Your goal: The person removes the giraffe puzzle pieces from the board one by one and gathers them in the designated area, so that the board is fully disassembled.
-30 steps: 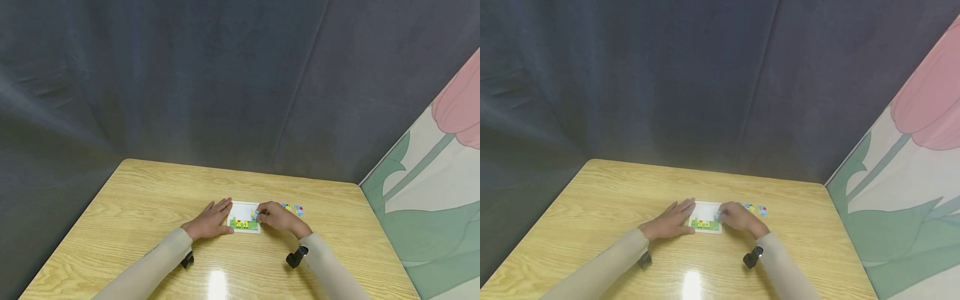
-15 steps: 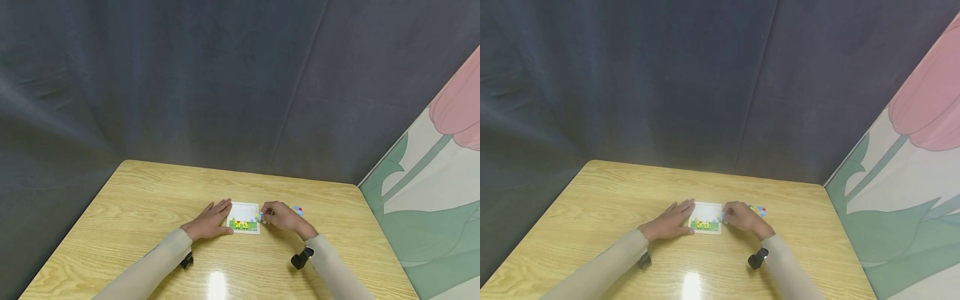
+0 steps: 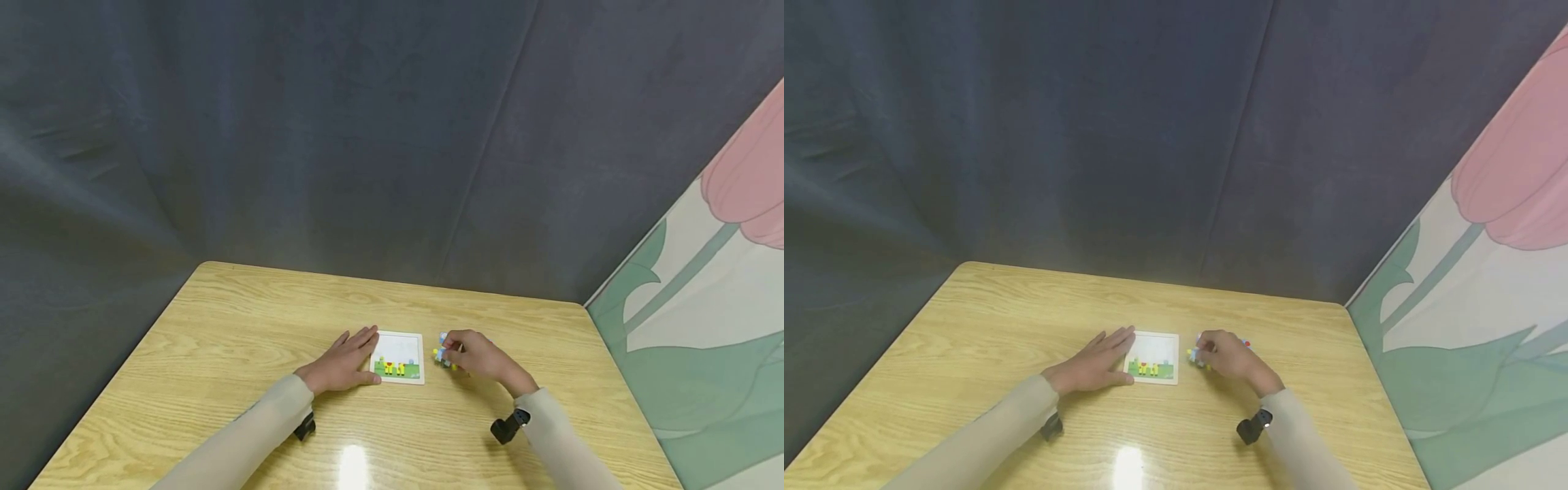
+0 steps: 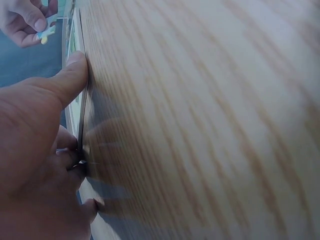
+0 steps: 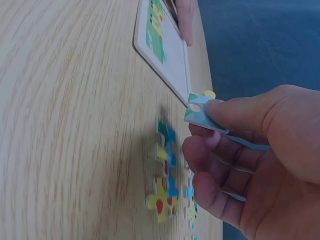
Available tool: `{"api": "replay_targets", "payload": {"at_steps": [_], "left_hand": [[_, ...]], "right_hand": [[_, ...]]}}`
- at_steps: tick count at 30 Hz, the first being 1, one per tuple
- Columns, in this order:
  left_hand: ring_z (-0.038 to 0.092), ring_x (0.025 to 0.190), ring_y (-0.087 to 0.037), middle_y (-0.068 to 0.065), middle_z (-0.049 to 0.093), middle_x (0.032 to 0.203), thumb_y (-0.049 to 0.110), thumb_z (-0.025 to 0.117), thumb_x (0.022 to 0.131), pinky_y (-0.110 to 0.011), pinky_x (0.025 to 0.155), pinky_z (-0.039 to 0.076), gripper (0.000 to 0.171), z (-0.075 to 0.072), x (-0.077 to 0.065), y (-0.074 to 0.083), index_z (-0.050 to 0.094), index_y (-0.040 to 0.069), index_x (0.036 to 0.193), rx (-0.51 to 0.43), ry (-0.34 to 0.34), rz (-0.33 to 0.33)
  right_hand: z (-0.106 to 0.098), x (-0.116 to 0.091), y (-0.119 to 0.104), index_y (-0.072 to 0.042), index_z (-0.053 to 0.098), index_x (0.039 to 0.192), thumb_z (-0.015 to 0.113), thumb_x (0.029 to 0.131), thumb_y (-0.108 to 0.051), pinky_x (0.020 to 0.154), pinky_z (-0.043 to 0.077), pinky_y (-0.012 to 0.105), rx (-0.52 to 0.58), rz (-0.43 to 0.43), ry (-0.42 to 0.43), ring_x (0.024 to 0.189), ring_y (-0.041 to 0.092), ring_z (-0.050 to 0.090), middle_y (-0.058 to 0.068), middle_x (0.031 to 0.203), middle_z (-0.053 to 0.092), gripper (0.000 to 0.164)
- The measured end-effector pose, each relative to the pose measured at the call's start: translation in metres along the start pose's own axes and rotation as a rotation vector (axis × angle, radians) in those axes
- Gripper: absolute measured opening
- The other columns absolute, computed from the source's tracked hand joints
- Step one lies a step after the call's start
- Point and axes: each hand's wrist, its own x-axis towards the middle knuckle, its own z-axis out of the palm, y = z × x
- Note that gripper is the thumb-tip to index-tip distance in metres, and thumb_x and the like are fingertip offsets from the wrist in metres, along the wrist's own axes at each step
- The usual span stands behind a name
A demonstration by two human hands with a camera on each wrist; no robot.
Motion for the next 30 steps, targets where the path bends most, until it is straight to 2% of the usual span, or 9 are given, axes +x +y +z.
{"api": "replay_targets", "payload": {"at_steps": [3,8,15,24,30], "left_hand": [[0.012,0.170,-0.033,-0.014,0.010,0.181,0.051,0.063,0.106,-0.060,0.138,0.006,0.091,0.000,0.000,0.000,0.022,0.002,0.170,-0.002,0.001,0.001],[0.012,0.170,-0.034,-0.014,0.010,0.181,0.050,0.062,0.106,-0.060,0.138,0.006,0.090,-0.001,-0.001,0.001,0.022,0.001,0.170,-0.003,-0.001,0.001],[0.012,0.170,-0.034,-0.015,0.010,0.181,0.050,0.062,0.106,-0.060,0.138,0.006,0.090,-0.001,-0.002,0.001,0.022,0.001,0.170,0.005,-0.004,-0.002],[0.012,0.170,-0.034,-0.014,0.010,0.181,0.050,0.062,0.106,-0.060,0.138,0.006,0.090,0.000,-0.001,-0.001,0.021,0.001,0.170,0.002,-0.002,0.001],[0.013,0.170,-0.034,-0.015,0.010,0.181,0.051,0.062,0.106,-0.061,0.138,0.007,0.090,0.000,-0.001,-0.001,0.022,0.001,0.169,0.000,0.002,0.009]], "right_hand": [[-0.004,-0.004,0.002,0.001,0.067,0.103,0.062,0.107,-0.008,0.055,0.050,0.026,0.006,-0.008,0.001,0.067,0.021,0.061,0.016,0.092,0.067,0.010],[-0.008,-0.010,0.007,0.000,0.068,0.103,0.062,0.106,-0.007,0.056,0.051,0.025,-0.018,-0.001,0.026,0.067,0.022,0.062,0.014,0.092,0.068,0.009],[-0.014,-0.018,0.016,0.000,0.066,0.103,0.061,0.107,-0.007,0.062,0.059,0.033,-0.023,0.020,0.032,0.072,0.023,0.065,0.016,0.094,0.068,0.009],[-0.023,-0.028,0.026,-0.001,0.066,0.102,0.063,0.107,-0.008,0.059,0.050,0.025,-0.035,0.030,0.057,0.069,0.021,0.063,0.015,0.092,0.069,0.010],[-0.030,-0.036,0.033,0.002,0.067,0.105,0.061,0.108,-0.008,0.058,0.048,0.024,-0.022,0.048,0.067,0.069,0.019,0.060,0.015,0.093,0.066,0.011]]}}
